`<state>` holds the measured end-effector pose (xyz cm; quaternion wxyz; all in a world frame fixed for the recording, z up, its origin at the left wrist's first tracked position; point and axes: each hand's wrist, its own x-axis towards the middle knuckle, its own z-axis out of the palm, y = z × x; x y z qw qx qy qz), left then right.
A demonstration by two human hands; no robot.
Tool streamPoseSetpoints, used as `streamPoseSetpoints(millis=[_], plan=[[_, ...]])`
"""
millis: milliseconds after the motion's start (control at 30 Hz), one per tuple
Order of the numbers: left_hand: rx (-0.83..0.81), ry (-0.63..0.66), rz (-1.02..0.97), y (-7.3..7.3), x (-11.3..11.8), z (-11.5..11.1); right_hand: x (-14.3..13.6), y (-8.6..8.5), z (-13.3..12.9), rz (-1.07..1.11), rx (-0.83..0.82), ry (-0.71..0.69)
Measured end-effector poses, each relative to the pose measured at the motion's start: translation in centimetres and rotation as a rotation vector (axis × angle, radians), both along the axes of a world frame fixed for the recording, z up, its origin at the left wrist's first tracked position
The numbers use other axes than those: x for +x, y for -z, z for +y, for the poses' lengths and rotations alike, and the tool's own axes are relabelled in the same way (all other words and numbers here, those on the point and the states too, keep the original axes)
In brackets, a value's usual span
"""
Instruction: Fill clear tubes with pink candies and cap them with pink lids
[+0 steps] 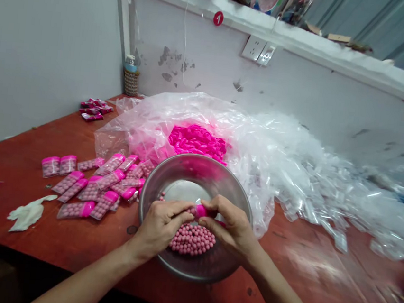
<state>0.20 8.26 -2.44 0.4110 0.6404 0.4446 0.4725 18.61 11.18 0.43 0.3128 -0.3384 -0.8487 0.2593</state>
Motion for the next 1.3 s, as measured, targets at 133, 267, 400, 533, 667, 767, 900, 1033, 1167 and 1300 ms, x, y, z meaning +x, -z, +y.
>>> streamPoseSetpoints(millis=[133,267,400,533,667,767,900,1033,1167,1300], plan=[[0.016,0.026,0.067,-0.1,-0.1,-0.2,0.0,-0.1,-0.5,-0.115,0.086,-0.075],[-0.051,0.006,-0.01,-0.3,-0.1,0.0,-0.4,-0.3,0.0,-0.099,0.057,-0.053],[-0.279,0.051,-0.362,-0.7,0.4,0.5,0.0,-0.1,0.0,0.33,-0.37,0.03],[-0.404,0.067,-0.578,-0.9,0.9,0.7,1.4,0.7,-0.8,0.783,-0.817,0.091],[-0.297,0.138,-0.336,-1.2,1.0,0.3,2.2,1.1,-0.9,0.807,-0.85,0.15],[-0.167,0.156,-0.11,-1.3,1.0,0.0,2.1,0.7,-0.7,0.689,-0.94,0.087],[-0.049,0.14,0.052,-0.7,0.9,-0.2,1.5,-0.1,-0.6,0.642,-1.242,-0.029],[0.089,0.074,0.18,0.2,0.7,-0.3,0.6,0.1,-1.0,0.676,-1.292,-0.034],[0.261,0.037,0.3,0.6,0.4,-0.3,-0.3,0.8,-1.3,0.792,-1.216,-0.009],[0.291,0.062,0.325,0.3,0.4,-0.1,-0.3,1.3,-1.1,0.858,-1.289,0.011]])
